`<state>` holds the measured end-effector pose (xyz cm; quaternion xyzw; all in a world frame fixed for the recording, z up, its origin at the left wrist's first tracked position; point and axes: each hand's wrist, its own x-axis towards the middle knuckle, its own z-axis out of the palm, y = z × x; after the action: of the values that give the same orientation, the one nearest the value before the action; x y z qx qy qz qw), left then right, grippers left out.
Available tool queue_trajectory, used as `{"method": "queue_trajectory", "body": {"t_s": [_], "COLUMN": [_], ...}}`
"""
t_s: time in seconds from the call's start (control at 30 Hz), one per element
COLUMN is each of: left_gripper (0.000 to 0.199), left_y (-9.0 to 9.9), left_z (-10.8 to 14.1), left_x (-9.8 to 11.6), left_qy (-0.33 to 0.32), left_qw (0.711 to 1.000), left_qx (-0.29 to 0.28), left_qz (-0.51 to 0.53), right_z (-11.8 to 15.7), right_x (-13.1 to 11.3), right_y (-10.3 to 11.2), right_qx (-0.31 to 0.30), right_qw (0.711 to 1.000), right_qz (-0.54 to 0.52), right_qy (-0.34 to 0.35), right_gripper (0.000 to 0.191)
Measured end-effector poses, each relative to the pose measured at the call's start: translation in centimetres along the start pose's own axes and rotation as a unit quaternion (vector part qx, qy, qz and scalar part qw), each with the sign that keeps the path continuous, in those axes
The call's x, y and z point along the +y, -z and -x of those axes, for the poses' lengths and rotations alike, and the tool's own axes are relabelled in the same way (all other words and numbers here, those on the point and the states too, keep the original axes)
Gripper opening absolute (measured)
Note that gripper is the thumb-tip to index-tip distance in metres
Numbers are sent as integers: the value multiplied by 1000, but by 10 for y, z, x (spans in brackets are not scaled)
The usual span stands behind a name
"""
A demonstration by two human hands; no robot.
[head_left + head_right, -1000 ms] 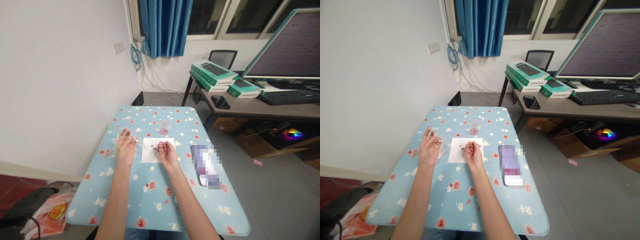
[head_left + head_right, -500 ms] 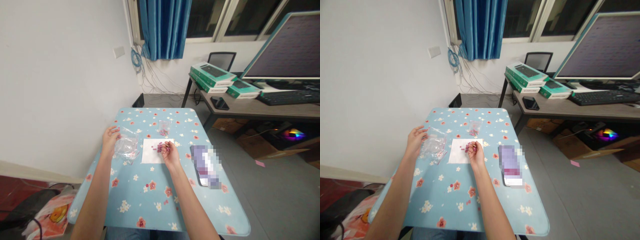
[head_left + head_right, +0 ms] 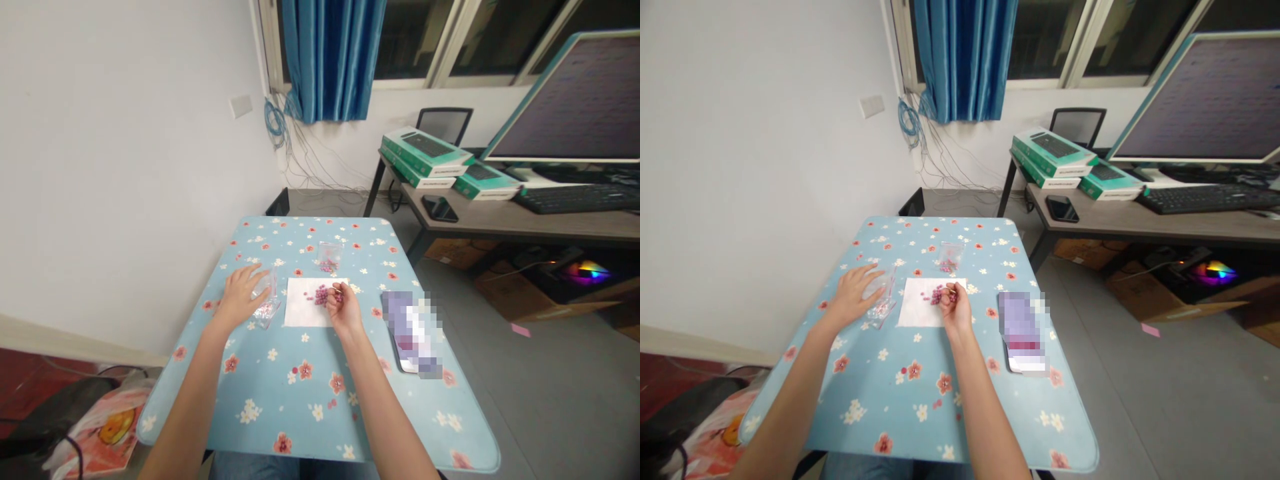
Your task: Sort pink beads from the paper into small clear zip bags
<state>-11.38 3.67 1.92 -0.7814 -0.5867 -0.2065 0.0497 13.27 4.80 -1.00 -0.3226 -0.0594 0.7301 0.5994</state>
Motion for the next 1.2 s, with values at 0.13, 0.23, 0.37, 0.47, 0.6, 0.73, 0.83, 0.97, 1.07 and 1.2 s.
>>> {"method": "queue_trajectory", "body": {"t_s": [0.13, 0.23, 0.37, 0.47, 0.6, 0.73, 0.83, 0.97, 1.07, 1.2], "left_gripper": [56, 64, 53, 48, 41, 34, 34, 36, 39, 46], "left_y": [9, 14, 11, 5, -4, -10, -14, -14, -12, -11], "left_z": [17, 33, 57, 71, 81, 84, 87, 88, 84, 80], "left_x": [-2, -8, -13, -10, -6, -9, -16, -19, -15, -7], "left_qy": [-7, -3, 47, 98, 162, 205, 226, 265, 278, 262], "left_qw": [1000, 999, 998, 992, 975, 961, 955, 944, 942, 955], "left_qx": [-20, -17, 26, 81, 144, 166, 166, 156, 140, 95], "left_qz": [-22, -31, -18, 9, 52, 87, 96, 115, 126, 106], "right_z": [-1, -5, -11, -16, -23, -29, -28, -26, -25, -24], "right_x": [-1, -3, -10, -17, -18, -12, -8, -7, -7, -7], "right_y": [2, 4, 3, -1, -4, -1, 1, 2, 3, 3], "right_qx": [2, 15, 25, 19, 36, 29, 20, 20, 24, 18], "right_qw": [993, 966, 846, 686, 515, 423, 395, 383, 379, 388], "right_qz": [105, 232, 460, 644, 792, 852, 868, 870, 868, 862], "right_qy": [50, 116, 270, 339, 327, 308, 299, 310, 319, 327], "right_gripper": [27, 41, 51, 49, 41, 36, 36, 36, 36, 35]}}
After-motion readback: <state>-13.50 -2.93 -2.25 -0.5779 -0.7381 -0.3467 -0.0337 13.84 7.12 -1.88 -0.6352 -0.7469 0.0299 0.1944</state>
